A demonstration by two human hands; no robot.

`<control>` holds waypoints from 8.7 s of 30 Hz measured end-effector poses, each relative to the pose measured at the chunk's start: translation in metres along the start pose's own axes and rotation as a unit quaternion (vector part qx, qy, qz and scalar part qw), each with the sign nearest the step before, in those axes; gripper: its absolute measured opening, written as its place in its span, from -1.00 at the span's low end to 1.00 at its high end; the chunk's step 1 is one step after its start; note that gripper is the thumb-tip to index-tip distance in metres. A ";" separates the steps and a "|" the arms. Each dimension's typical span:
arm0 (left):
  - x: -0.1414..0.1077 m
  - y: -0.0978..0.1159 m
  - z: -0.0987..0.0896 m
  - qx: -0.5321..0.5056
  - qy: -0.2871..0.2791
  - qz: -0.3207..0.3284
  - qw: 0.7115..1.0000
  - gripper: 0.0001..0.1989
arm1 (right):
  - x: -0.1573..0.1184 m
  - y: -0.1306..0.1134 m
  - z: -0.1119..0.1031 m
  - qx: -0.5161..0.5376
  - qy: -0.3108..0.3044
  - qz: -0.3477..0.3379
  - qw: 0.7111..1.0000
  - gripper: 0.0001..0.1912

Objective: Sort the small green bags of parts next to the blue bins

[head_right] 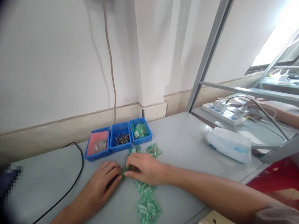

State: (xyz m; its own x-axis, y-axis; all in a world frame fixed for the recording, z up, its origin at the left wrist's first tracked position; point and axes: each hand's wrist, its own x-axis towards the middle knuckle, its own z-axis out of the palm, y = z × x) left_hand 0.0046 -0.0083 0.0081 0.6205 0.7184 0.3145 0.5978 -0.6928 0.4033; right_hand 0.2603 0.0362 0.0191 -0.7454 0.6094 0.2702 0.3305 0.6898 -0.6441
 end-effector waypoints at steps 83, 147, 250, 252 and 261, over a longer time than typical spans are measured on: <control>-0.001 -0.001 0.001 -0.008 -0.010 0.001 1.000 -0.84 | -0.001 0.000 -0.001 -0.007 -0.014 0.000 1.000 -0.83; -0.001 0.001 0.000 0.010 0.000 -0.002 1.000 -0.83 | 0.000 -0.001 -0.003 -0.031 -0.033 0.007 0.999 -0.85; -0.002 -0.001 0.005 0.016 0.007 -0.002 1.000 -0.83 | 0.000 0.002 0.003 -0.012 0.069 -0.050 0.996 -0.75; -0.002 -0.001 0.004 0.015 0.003 -0.005 1.000 -0.84 | -0.001 0.001 0.003 -0.006 0.074 -0.053 0.996 -0.79; -0.001 0.001 0.000 -0.008 -0.003 -0.009 1.000 -0.81 | -0.002 -0.007 -0.001 0.002 0.112 -0.089 0.990 -0.73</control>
State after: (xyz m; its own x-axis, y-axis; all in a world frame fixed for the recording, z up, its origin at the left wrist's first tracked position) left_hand 0.0042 -0.0099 0.0076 0.6122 0.7308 0.3018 0.6008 -0.6781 0.4233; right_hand 0.2604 0.0301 0.0239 -0.6440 0.5500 0.5318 0.2030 0.7930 -0.5744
